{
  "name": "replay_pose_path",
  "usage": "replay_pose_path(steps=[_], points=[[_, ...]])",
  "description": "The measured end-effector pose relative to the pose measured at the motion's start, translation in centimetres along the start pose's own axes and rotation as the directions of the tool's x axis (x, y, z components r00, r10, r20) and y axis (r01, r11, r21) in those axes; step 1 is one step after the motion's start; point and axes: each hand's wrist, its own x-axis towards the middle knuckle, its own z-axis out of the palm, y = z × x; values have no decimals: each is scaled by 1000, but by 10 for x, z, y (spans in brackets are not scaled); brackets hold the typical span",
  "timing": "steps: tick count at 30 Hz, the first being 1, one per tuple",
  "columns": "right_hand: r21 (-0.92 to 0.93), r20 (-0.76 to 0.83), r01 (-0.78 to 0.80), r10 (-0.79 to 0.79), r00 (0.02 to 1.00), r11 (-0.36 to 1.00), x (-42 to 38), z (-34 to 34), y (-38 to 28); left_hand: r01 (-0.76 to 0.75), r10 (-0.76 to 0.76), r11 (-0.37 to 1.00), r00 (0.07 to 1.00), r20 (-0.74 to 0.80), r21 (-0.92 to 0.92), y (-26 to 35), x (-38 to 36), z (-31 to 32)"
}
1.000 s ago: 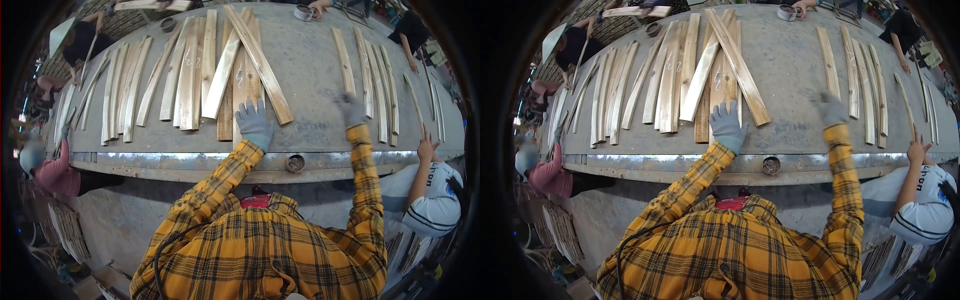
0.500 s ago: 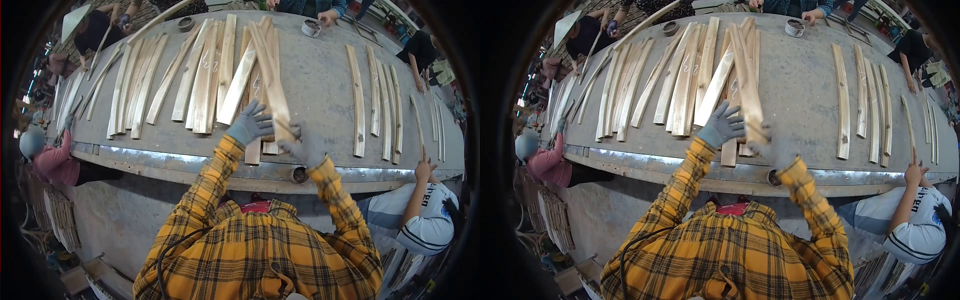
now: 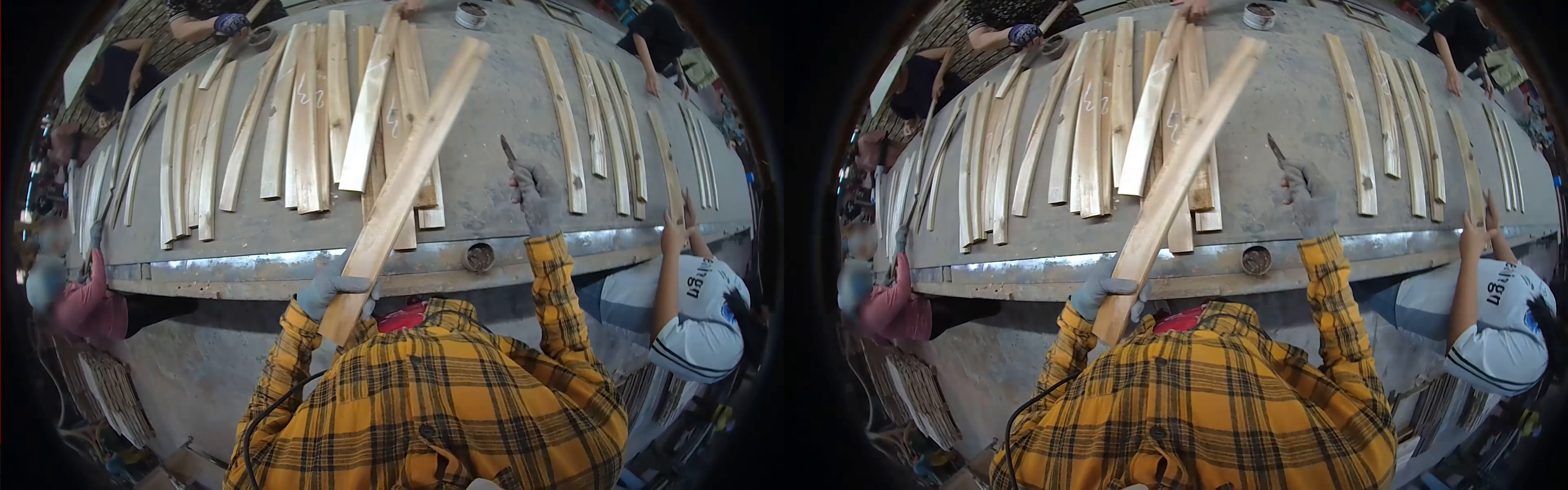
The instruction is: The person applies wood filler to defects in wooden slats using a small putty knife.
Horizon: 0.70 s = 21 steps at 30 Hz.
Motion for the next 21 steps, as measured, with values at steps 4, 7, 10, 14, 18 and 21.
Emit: replay_pose_path(steps=[4, 7, 10, 14, 18, 21], points=[[-47, -8, 55, -55, 998, 997, 0, 5, 40, 210, -209, 968, 978, -23, 140, 0, 20, 5], [-322, 33, 129, -125, 992, 938, 7, 8, 69, 237, -223, 952, 970, -91, 194, -3, 26, 2], [-358, 89, 343, -334, 938, 868, 14, 14, 73, 260, -238, 946, 962, -131, 195, 0, 25, 8], [-632, 238, 279, -162, 958, 723, 23, 22, 74, 250, -229, 945, 966, -116, 212, 1, 25, 11], [-821, 253, 330, -221, 942, 465, 16, 27, 76, 274, -253, 944, 958, -134, 183, 1, 28, 17], [-805, 289, 408, -316, 904, 431, 14, 21, 83, 269, -246, 946, 959, -138, 182, 1, 27, 21]])
